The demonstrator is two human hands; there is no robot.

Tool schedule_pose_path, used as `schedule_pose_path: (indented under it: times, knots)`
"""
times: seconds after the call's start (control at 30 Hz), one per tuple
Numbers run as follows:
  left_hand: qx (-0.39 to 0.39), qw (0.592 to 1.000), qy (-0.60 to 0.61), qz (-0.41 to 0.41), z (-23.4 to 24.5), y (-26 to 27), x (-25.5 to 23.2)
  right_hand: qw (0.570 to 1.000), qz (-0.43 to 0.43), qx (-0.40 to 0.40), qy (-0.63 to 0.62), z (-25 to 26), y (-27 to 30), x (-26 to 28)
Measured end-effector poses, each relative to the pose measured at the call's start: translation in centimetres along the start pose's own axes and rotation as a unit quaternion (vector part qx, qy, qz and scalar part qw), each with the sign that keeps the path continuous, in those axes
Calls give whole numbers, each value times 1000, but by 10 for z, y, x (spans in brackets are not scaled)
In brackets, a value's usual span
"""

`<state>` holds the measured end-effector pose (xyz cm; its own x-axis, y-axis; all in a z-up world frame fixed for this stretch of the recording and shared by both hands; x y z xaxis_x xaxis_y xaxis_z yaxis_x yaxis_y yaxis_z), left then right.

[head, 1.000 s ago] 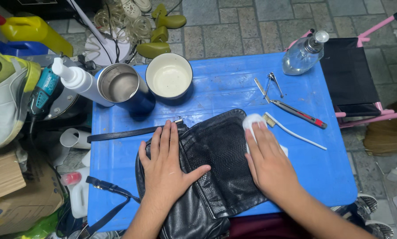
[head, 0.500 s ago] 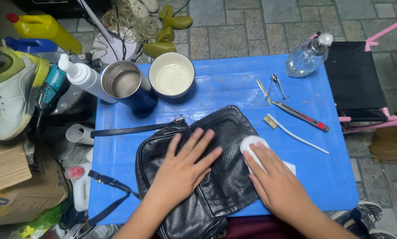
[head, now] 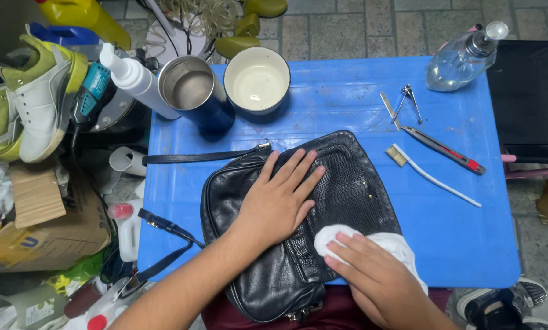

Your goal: The person cleans a black textured bag on a blue table using a white cloth and a small brush. They wipe the surface, apply a white cleaning paste with the brush, scrub the bag, and wipe off the residue.

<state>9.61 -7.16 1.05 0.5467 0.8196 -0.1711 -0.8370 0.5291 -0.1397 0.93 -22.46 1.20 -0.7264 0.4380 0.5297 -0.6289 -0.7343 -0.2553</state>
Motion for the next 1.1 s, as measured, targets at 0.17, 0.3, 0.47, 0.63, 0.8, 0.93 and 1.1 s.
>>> schedule_pose_path:
  times: [0.17,0.3,0.47,0.63,0.8,0.93,1.1]
  knots:
    - [13,994,1,-105,-17,-28,-15,988,-51,1,-145,7,-14,1]
    - [40,992,-4,-123,-27,-38,-22,977,-13,2,-211,-8,-41,19]
    - [48,994,-19,-101,-32,-43,-20,976,48,-8,-214,-14,-31,24]
    - [50,994,-18,-99,-33,-46,-20,995,-82,11,-58,1,-29,-10]
    - [27,993,-26,-112,-29,-45,-25,993,-58,-32,-97,1,-44,15]
    - [12,995,9,-102,-24,-45,-25,992,-17,1,-123,-11,-23,31]
    - [18,998,29,-57,-19,-39,-31,998,-36,-26,33,23,13,-3]
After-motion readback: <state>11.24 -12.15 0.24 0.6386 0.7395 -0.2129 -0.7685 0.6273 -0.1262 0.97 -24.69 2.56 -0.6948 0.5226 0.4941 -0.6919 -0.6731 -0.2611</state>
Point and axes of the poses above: each hand's wrist, its own y-axis away from the middle knuckle, its own z-axis out of the back of the hand, x = y × z, the point moved 9 cm from there along -y, towards the middle knuckle, and after that the axes turned 1 degree about y, right-handed, at the moved point
